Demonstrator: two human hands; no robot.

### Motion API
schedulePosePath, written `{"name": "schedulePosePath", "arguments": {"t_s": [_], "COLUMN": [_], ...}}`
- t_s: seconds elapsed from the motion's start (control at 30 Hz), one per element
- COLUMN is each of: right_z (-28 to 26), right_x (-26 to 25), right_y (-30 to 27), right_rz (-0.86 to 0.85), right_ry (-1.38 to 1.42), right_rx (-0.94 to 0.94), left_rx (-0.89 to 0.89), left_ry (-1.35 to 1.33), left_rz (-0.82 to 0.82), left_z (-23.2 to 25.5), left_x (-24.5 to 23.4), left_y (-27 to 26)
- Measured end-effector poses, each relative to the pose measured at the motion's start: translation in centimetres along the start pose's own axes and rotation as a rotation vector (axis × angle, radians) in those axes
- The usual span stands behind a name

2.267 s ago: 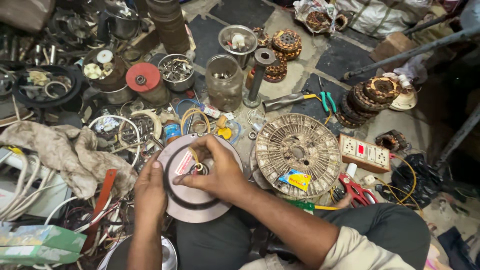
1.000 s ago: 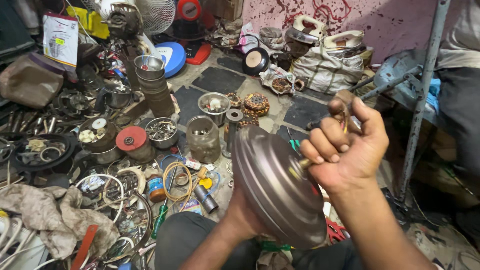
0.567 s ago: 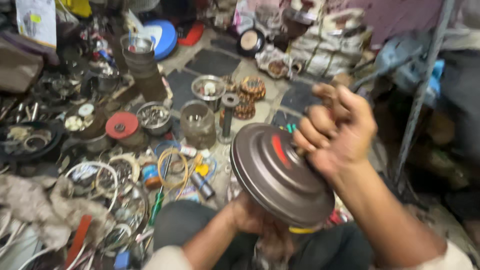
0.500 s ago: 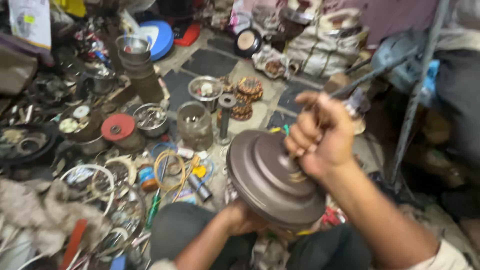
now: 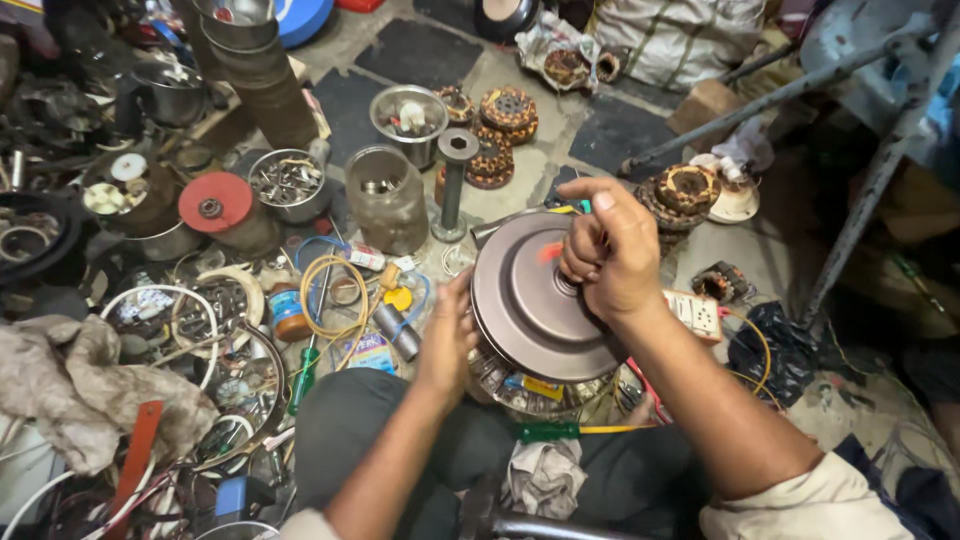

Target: The person disassembles a ceiling fan motor casing using a screwdriver to remove screws and a hammer with a metal rod to separate the metal components.

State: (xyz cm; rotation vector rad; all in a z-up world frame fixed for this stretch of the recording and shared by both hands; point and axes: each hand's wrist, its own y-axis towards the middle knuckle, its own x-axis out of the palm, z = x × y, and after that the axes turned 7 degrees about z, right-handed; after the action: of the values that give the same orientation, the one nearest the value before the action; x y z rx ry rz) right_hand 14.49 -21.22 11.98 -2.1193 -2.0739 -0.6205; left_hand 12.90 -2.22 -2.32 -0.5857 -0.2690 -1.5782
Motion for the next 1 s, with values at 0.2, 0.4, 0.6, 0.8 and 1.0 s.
{"name": "schedulePosePath", "arguments": {"t_s": [0.2,0.4,0.6,0.8,1.0], "right_z": [5.3,9.1,11.3,11.2,10.1], "right_x": [-3.2,-5.4,-5.7,-5.8,-8.6], "right_y": [0.8,1.2,0.7,-0.8,-5.1], "right_rz": [-0.031,-0.011,-0.031,0.110,0.134], "right_ry": [0.020,0.009,-0.022,-0.131,-0.252], "right_rx": [0.037,0.086,0.074,-0.025,-0.010], "left_rx": [0.076,0.057,0.099,0.206,0.211], "left_ry": [-0.119,0.089,0.154,0.289,0.291], "left_rz": [0.042,0.124,0.182,0.220,0.231], "left_z": [-2.4,-5.5,-7.0,-7.1,-7.1], "left_x": [2.8,1.0,0.2,0.7,0.6], "left_y": [3.3,6.5,6.7,6.1,5.7]}}
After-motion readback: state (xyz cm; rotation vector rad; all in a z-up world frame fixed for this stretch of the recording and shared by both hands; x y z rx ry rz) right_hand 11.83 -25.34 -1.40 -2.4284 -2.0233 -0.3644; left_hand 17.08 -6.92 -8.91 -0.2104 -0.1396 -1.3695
